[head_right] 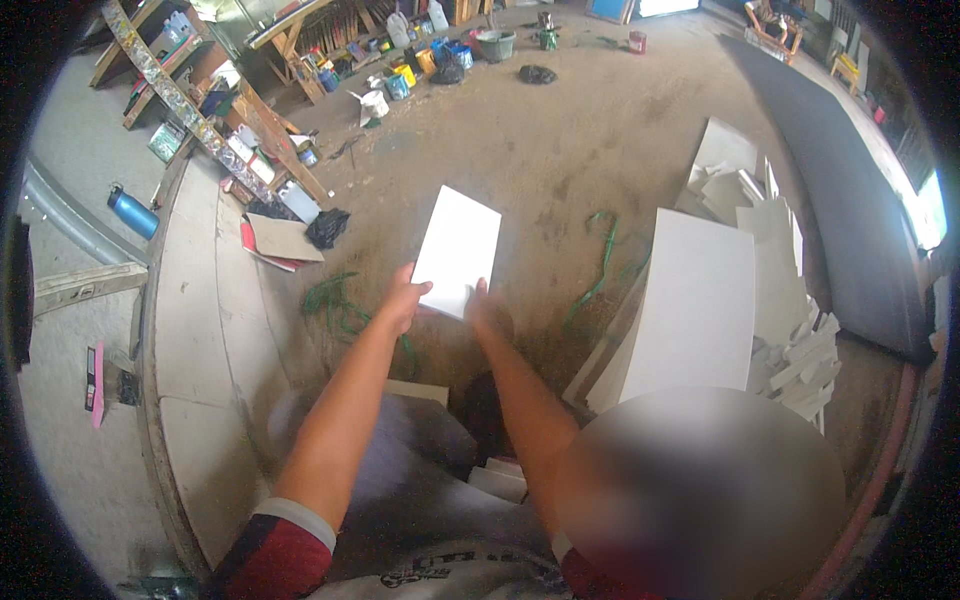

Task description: The person sits on the floor and repeatedly picks up white rectangular boards from a pile, aligns them, and places them into a growing stack. The person handles the boards one by one, occasionally adjusting the stack to keep it aligned.

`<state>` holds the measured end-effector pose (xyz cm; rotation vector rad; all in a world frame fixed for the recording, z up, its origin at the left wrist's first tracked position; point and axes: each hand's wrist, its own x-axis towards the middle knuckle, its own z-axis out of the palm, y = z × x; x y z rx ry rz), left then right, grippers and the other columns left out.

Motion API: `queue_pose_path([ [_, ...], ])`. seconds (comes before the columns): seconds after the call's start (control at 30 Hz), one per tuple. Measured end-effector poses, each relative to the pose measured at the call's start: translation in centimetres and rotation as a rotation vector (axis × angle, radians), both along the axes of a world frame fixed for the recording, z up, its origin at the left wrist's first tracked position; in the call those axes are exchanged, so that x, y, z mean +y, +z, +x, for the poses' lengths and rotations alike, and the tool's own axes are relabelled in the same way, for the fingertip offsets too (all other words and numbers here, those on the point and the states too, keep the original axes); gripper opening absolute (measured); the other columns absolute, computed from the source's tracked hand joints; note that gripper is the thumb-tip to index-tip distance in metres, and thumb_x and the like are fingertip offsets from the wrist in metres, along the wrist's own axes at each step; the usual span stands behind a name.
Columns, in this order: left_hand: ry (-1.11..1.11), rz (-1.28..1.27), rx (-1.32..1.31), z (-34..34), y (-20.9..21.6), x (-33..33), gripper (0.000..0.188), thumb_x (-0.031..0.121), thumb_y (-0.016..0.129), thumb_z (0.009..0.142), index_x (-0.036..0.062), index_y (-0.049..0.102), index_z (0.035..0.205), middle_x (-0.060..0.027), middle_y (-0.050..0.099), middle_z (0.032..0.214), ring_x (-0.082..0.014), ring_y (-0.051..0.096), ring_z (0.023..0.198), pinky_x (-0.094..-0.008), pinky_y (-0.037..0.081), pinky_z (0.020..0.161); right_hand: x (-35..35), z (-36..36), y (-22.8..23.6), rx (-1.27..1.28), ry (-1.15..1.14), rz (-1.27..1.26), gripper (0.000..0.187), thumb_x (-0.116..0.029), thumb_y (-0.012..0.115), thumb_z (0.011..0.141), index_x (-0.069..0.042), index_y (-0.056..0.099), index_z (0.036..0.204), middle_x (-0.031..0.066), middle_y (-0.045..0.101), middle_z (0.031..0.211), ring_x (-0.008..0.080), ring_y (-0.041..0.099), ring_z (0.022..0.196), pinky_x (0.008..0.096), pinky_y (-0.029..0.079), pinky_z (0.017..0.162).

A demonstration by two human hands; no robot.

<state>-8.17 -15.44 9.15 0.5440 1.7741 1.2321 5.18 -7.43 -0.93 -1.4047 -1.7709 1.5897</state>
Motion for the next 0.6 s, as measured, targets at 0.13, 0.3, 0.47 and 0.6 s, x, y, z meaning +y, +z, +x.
queue_pose_path([
  [0.13, -0.083, 0.097, 0.003, 1.8, 4.0, -0.2, 0.058, 0.005, 0.06, 0.1, 0.0068, 0.041, 0.155, -0.0183, 0.059, 0.14, -0.031, 0.062, 0.122, -0.0456, 0.061, 0.085, 1.5, 2.5, 3.1, 0.369, -0.402, -0.001, 0.06, -0.021, 0.051, 0.109, -0.001, 0.031, 0.161, 0.0227, 0.039, 0.162, 0.0331, 0.041, 0.148, 0.043, 0.039, 0.116],
  [0.3, -0.171, 0.269, 0.167, 2.2, 9.6, 0.3, 0.061, 0.006, 0.063, 0.1, 0.0088, 0.04, 0.157, -0.0157, 0.066, 0.129, -0.0227, 0.065, 0.118, -0.0361, 0.058, 0.089, 2.8, 3.5, 8.1, 0.596, -0.459, 0.266, 0.059, -0.005, 0.054, 0.106, -0.001, 0.032, 0.161, 0.0211, 0.041, 0.16, 0.0296, 0.047, 0.142, 0.0399, 0.04, 0.114],
  [0.47, 0.022, 0.537, 0.09, 2.3, 11.9, 2.8, 0.043, 0.013, 0.072, 0.098, 0.0035, 0.066, 0.139, -0.0086, 0.073, 0.111, -0.0142, 0.068, 0.095, -0.0313, 0.056, 0.089, 0.6, 6.3, 15.4, 0.586, -0.416, 0.452, 0.056, -0.008, 0.054, 0.107, 0.0, 0.036, 0.159, 0.0198, 0.053, 0.147, 0.0269, 0.055, 0.127, 0.0393, 0.044, 0.109],
  [0.6, 0.027, 0.631, 0.193, 4.0, 15.5, 3.2, 0.04, 0.012, 0.075, 0.095, -0.0055, 0.068, 0.131, -0.0119, 0.076, 0.11, -0.0151, 0.07, 0.095, -0.0292, 0.056, 0.086, -1.9, 10.3, 23.3, 0.331, -0.421, 0.514, 0.056, -0.008, 0.062, 0.1, 0.008, 0.042, 0.15, 0.0322, 0.053, 0.143, 0.0445, 0.058, 0.127, 0.0469, 0.05, 0.103],
])
